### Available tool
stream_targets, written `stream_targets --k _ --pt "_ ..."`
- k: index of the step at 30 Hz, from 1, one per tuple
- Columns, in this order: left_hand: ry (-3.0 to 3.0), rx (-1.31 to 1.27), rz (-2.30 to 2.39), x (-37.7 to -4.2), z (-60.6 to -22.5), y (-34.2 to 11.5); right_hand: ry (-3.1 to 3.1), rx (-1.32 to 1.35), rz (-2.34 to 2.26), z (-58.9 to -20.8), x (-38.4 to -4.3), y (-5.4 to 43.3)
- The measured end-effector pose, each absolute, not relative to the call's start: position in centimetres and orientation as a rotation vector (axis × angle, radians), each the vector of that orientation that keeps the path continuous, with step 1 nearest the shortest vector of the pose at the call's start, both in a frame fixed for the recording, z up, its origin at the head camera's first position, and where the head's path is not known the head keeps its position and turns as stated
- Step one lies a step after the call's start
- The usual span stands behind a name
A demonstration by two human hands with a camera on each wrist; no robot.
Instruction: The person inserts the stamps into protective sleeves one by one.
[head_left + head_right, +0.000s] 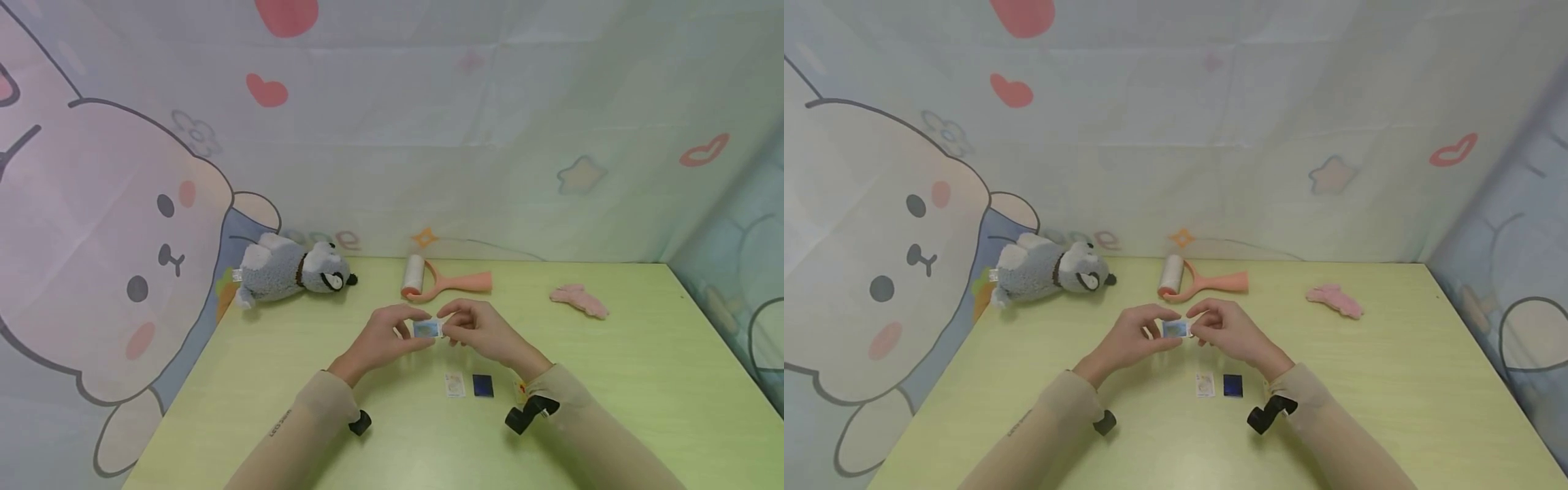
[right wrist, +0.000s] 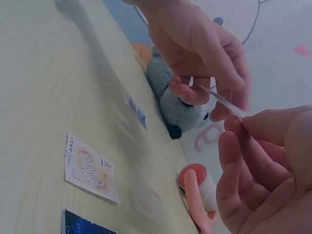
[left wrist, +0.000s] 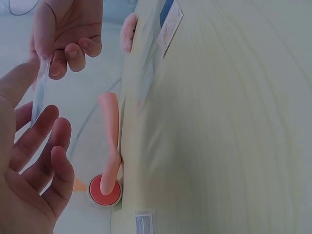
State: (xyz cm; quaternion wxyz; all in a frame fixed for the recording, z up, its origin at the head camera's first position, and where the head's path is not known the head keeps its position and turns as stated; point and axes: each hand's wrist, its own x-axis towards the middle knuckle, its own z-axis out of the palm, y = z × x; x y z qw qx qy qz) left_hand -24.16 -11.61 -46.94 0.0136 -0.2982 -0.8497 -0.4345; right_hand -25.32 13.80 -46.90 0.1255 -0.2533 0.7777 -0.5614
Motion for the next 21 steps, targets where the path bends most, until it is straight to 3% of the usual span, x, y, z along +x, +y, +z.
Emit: stream_targets --k 21 --pt "-2.772 -0.741 -1.353 -24.34 -47.19 -11.79 2.29 -0.689 -1.636 -46.92 -25.48 13.87"
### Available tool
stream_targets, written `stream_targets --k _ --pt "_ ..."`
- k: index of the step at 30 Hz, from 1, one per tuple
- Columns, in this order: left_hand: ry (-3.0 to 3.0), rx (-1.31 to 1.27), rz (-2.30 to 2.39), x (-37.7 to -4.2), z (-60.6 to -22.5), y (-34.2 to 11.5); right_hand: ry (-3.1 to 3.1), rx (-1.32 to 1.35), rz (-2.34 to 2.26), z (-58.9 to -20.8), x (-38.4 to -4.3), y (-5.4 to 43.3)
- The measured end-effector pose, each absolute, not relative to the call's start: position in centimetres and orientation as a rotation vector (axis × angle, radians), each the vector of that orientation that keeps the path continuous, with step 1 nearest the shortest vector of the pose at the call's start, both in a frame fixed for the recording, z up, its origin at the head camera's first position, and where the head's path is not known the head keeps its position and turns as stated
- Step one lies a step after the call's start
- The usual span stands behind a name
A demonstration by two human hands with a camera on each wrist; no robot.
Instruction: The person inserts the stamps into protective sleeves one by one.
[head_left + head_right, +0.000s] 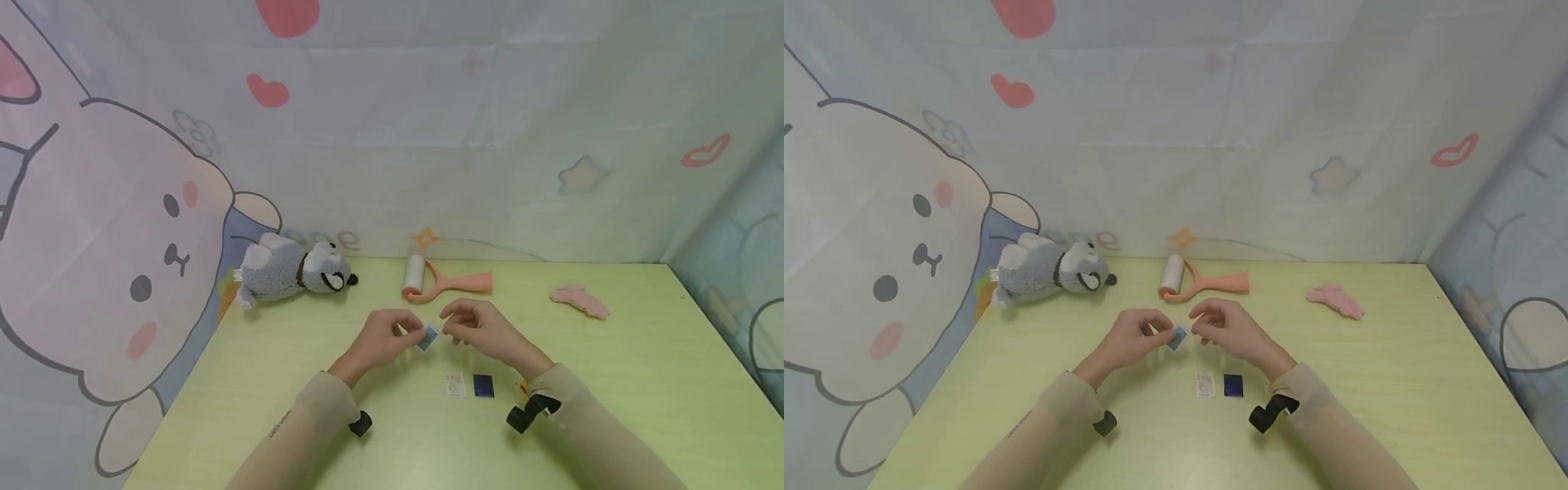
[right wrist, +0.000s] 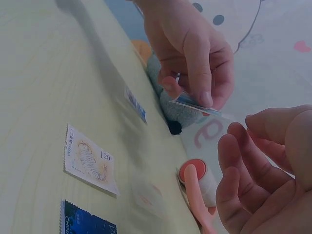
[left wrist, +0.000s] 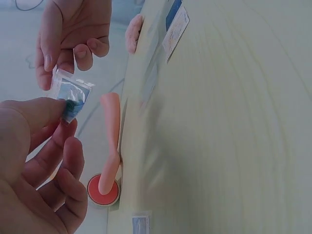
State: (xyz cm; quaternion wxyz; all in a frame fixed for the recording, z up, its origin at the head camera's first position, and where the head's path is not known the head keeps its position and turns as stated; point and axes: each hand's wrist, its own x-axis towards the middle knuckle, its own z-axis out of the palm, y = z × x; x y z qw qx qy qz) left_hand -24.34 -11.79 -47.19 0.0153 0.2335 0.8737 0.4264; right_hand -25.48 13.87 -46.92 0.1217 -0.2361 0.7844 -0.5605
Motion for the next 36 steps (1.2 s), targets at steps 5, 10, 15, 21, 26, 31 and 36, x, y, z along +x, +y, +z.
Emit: stream_targets --k 5,10,15,21,26,31,36 --pt "2.747 0.619 1.309 -24.6 -47.5 -11.8 2.309 -0.685 -1.62 -47.1 -25.7 14.3" --pt "2.774 0.445 1.253 -24.9 -47.9 -11.8 2.313 -0.687 -1.616 -47.3 -25.8 14.6" --pt "2.807 0.308 1.111 -24.9 -48.4 -11.5 2.318 -0.68 -1.608 -47.6 -25.8 14.7" --pt "2.885 0.276 0.94 -25.0 -48.9 -11.1 2.323 -0.688 -1.613 -47.6 -25.8 14.9" --pt "2.945 0.255 0.811 -24.9 -49.0 -10.9 2.315 -0.687 -1.617 -47.6 -25.7 15.0" --pt "2.982 0.249 0.736 -24.7 -49.0 -10.7 2.305 -0.688 -1.629 -47.6 -25.5 15.0" --pt "2.995 0.263 0.716 -24.6 -48.9 -10.7 2.314 -0.69 -1.618 -47.8 -25.5 15.1"
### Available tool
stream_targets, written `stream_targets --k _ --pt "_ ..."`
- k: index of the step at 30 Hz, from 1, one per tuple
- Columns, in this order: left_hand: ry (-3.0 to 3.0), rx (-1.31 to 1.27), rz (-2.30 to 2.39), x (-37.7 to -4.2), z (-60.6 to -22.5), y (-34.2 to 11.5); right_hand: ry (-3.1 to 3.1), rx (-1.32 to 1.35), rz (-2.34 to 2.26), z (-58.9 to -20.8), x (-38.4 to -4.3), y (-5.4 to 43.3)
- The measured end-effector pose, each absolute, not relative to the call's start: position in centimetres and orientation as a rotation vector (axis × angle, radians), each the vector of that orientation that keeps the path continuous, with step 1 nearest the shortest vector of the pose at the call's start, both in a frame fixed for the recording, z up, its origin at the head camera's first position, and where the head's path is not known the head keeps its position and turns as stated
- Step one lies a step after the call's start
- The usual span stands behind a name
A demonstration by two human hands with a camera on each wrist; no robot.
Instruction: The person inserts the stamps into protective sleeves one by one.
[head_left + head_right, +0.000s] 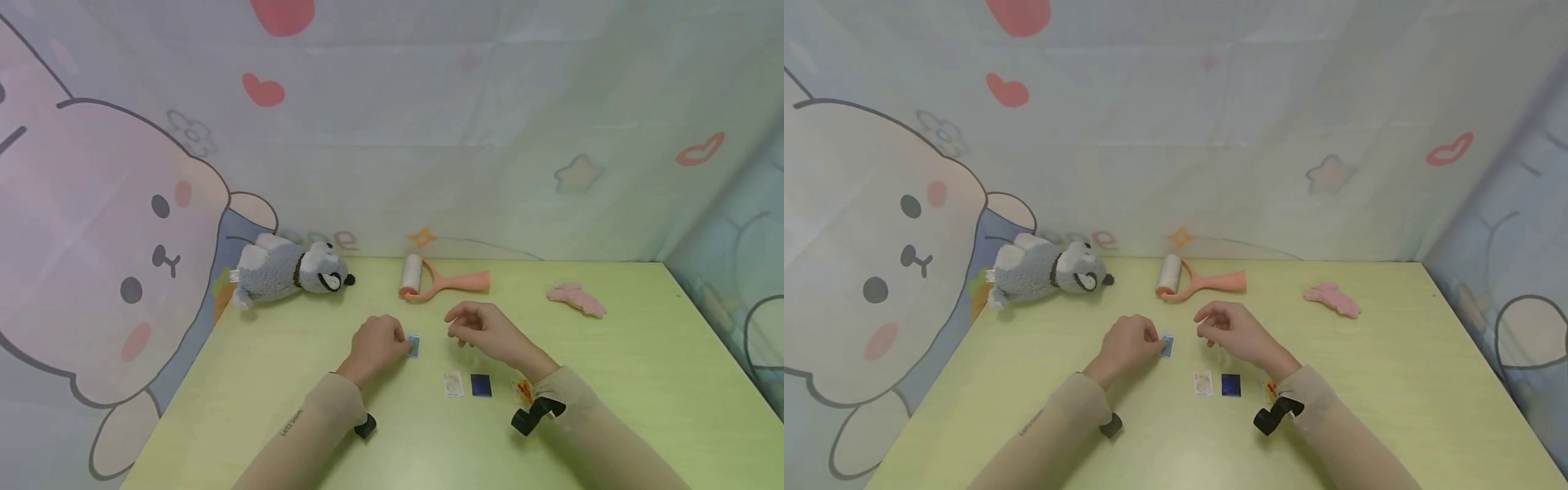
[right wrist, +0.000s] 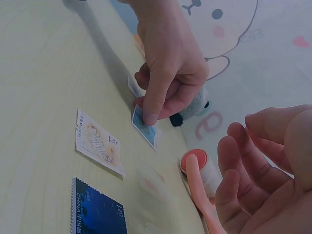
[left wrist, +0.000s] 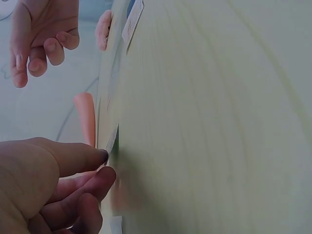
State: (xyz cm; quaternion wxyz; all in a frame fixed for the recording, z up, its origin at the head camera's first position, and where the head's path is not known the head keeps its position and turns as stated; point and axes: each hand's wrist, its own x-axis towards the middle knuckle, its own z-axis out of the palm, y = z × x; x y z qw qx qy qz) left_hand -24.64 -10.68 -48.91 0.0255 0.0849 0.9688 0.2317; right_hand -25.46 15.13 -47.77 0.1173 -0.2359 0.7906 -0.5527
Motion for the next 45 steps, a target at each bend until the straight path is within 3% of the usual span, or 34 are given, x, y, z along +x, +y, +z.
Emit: stream_targets --k 13,30,45 --pt "2.989 0.301 0.776 -24.4 -48.5 -11.0 2.382 -0.81 -1.492 -47.3 -24.9 15.3" --pt "2.962 0.435 1.016 -24.5 -47.6 -11.1 2.48 -1.329 -0.907 -47.5 -24.3 15.9" --pt "2.938 0.49 1.023 -24.5 -47.6 -10.7 2.508 -1.345 -0.577 -48.1 -23.4 14.3"
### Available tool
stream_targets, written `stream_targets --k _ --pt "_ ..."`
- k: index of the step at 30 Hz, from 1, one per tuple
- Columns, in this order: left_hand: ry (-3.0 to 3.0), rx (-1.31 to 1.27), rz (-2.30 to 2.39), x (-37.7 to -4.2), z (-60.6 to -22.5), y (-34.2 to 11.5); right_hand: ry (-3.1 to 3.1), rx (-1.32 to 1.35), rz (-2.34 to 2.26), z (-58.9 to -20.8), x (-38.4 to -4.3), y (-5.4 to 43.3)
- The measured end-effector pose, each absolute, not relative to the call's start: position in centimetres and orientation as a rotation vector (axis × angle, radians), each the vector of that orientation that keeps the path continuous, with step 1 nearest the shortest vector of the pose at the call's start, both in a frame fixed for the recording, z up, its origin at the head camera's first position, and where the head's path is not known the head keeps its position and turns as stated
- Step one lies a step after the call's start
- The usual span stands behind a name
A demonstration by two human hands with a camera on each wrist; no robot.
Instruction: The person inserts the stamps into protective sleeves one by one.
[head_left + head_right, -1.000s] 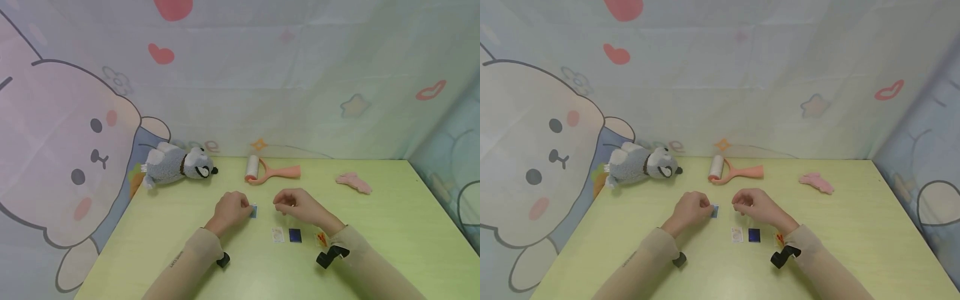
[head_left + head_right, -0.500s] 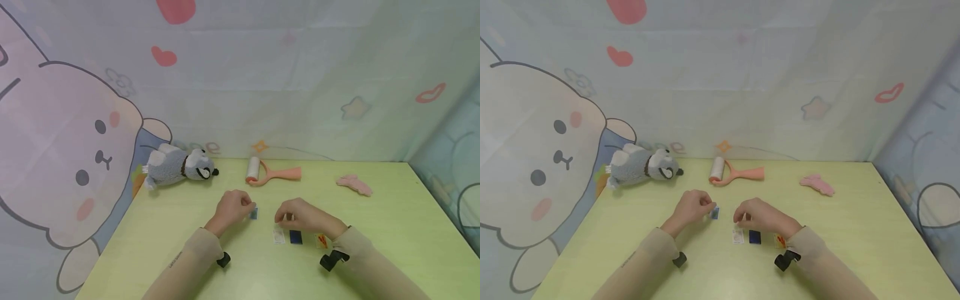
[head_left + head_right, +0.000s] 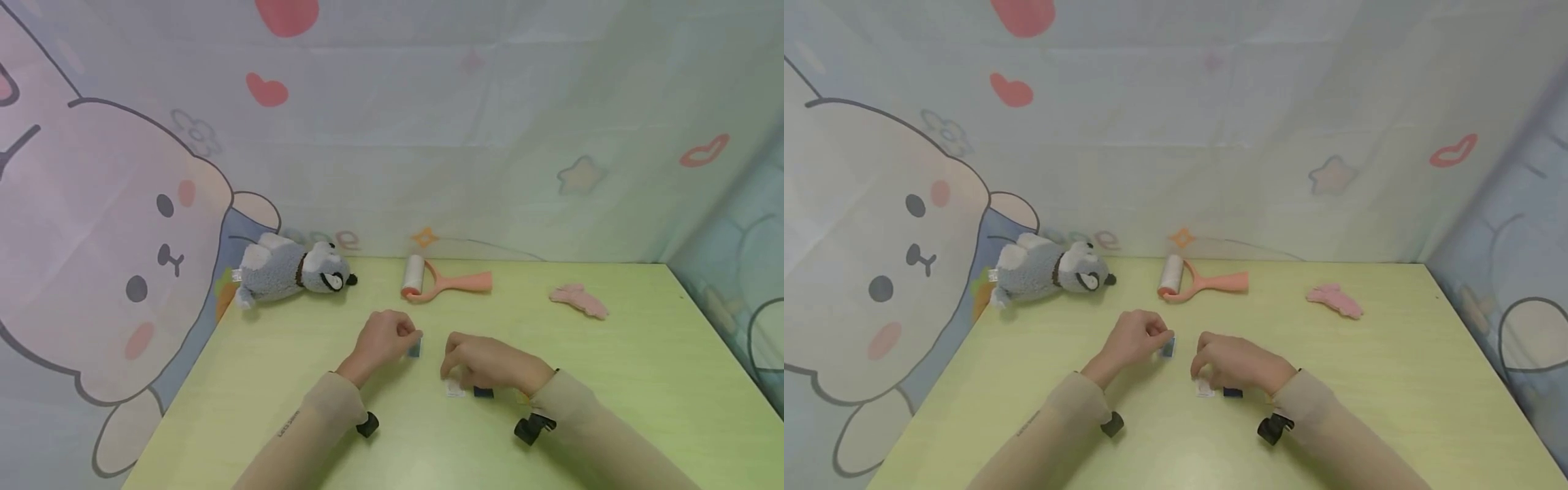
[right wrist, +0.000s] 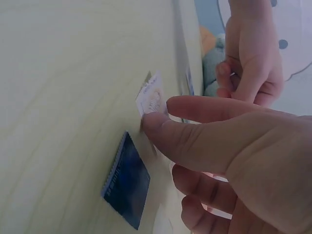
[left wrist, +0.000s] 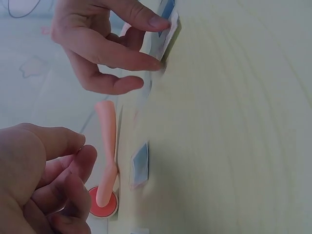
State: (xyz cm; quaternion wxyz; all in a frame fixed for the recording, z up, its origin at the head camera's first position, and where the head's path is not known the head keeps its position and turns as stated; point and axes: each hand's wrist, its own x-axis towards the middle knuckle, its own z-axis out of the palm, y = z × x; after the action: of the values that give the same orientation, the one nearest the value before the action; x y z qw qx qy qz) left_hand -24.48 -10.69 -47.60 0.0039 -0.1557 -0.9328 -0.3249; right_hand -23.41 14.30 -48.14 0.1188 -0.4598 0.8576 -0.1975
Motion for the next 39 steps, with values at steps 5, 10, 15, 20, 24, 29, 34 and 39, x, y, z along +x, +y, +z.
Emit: stream_targets --k 5,10,15,20,24,29,34,39 --pt "-2.921 -0.489 -1.012 -24.5 -47.7 -10.5 2.532 -1.328 -0.527 -48.2 -23.3 13.8" --pt "-2.909 -0.497 -1.028 -24.5 -47.5 -10.4 2.565 -1.336 -0.489 -48.0 -23.2 13.5" --pt "-2.902 -0.51 -1.026 -24.6 -47.5 -10.4 2.583 -1.333 -0.466 -48.0 -23.2 13.4" --pt "-2.904 -0.505 -1.019 -24.7 -47.6 -10.4 2.549 -1.333 -0.509 -48.1 -23.5 13.5" --pt "-2.906 -0.507 -1.027 -24.7 -47.7 -10.4 2.543 -1.359 -0.533 -48.3 -23.7 13.6" --pt "-2.911 -0.517 -1.026 -24.6 -48.0 -10.2 2.489 -1.373 -0.658 -48.2 -23.8 14.4" --pt "-2.894 -0.521 -1.017 -24.6 -47.8 -9.9 2.446 -1.317 -0.831 -47.7 -24.4 15.7" --pt "-2.919 -0.536 -1.021 -24.6 -48.0 -9.3 2.504 -1.237 -0.905 -47.3 -24.8 17.3"
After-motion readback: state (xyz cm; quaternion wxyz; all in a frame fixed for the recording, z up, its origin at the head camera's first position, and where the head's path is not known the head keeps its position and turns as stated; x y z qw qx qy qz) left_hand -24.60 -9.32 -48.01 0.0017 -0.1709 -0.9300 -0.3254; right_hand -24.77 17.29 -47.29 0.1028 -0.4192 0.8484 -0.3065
